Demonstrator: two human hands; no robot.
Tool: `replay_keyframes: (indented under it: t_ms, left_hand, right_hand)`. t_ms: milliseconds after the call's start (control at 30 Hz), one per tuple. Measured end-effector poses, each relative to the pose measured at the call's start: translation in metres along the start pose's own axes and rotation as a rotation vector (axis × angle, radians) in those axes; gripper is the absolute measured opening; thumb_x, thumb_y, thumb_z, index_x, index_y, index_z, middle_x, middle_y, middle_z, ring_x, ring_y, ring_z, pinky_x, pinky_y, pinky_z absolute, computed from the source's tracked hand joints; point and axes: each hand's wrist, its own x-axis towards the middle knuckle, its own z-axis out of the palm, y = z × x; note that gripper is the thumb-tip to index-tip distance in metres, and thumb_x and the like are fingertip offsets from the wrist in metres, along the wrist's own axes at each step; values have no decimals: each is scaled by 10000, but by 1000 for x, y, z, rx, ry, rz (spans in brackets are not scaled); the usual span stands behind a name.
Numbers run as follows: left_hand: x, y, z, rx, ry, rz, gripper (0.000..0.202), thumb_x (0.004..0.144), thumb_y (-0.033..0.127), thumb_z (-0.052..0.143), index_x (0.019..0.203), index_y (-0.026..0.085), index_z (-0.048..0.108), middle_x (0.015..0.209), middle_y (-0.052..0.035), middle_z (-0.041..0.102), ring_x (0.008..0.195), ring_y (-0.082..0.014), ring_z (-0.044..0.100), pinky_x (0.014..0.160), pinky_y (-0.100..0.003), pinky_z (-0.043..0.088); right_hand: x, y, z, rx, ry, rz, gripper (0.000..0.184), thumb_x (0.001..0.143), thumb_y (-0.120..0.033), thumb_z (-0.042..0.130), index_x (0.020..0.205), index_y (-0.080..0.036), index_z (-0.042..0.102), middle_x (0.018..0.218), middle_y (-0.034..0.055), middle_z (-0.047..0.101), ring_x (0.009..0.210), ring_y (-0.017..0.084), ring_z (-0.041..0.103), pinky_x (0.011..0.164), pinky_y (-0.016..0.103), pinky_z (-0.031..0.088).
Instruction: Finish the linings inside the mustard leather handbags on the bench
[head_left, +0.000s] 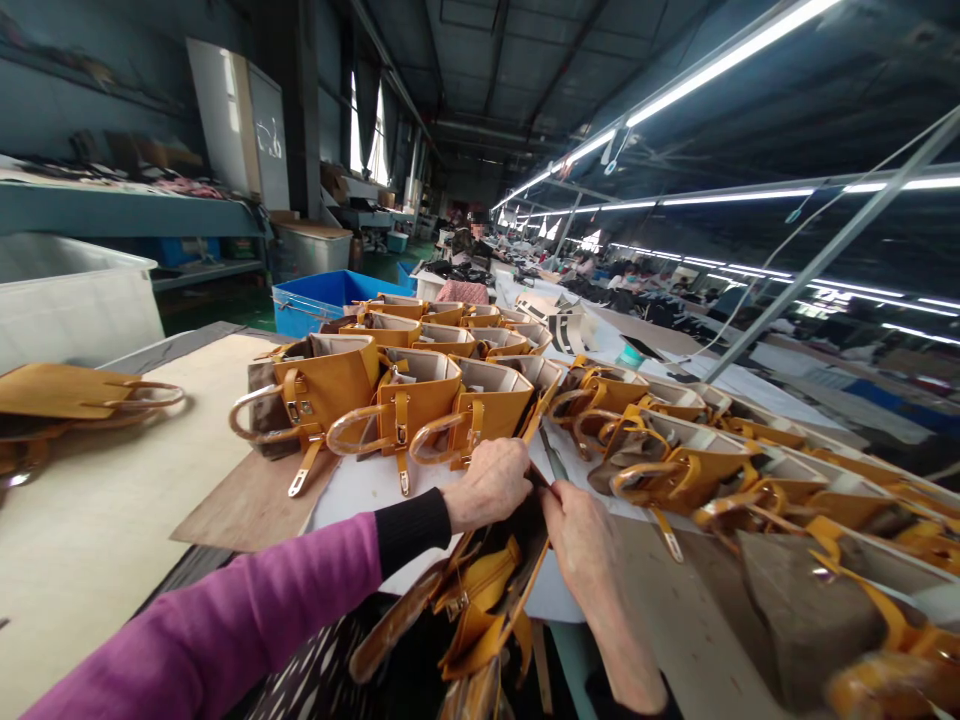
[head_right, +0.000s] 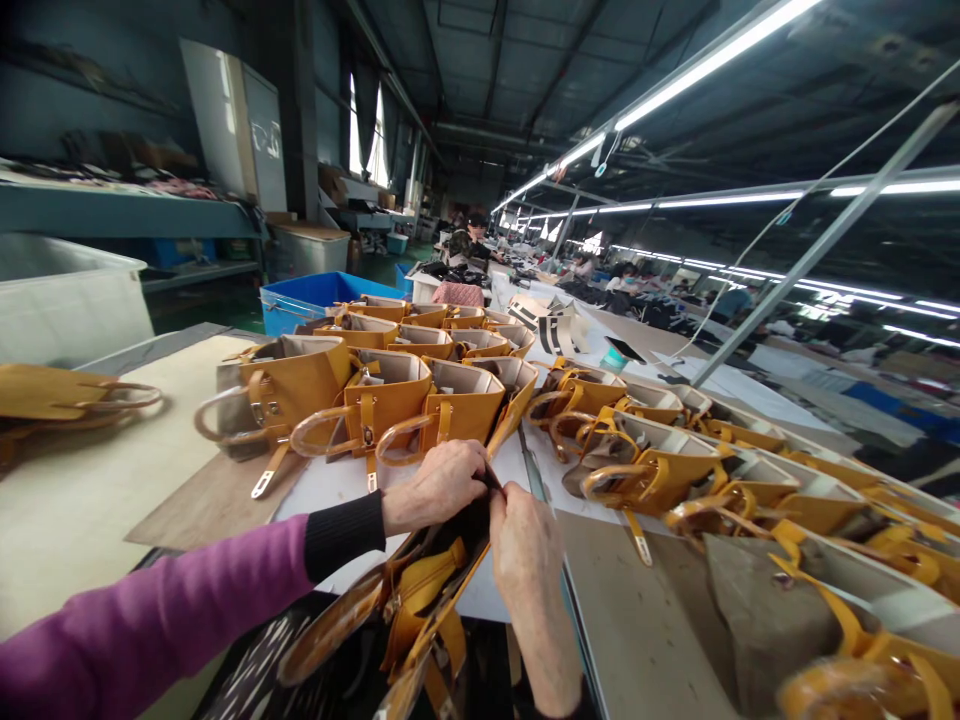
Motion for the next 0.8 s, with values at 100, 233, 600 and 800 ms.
replay_keyframes:
  t_ms: [100,233,600,800]
  left_hand:
    - [0,-1,1,-3,-14,-13,217,703,165,520,824,160,700,924,-81,690,893,-240,641,786,-330,500]
    - [2,-3,4,-54,-25,-37,231,695,137,503,768,180,719,902,-63,691,893,-202,633,792,-292,496]
    - [-1,-4,10,-116,4,68,225,630,151,533,748,175,723,1081,-23,637,909,-196,578,781,-278,484]
    - [-6,-5,8,-47,11,178,164,648,165,542,681,178,702,1199,-12,575,979,-217,538,818,-316,469]
  right_hand:
    - [1,0,1,2,-18,17,334,893,-330,328,744,-241,614,730,44,675,739,206,632,552,273,342]
    - [2,0,0,12,-59,36,320,895,-327,340,725,-245,598,697,34,664,713,198,621,536,273,327]
    - [4,-4,-4,-97,-64,71,345,905,-313,318,788,-224,630,791,67,696,769,211,645,558,278,344]
    - [9,-6,-6,-111,-84,102,357,906,-325,319,830,-215,649,824,81,696,795,223,650,566,282,350]
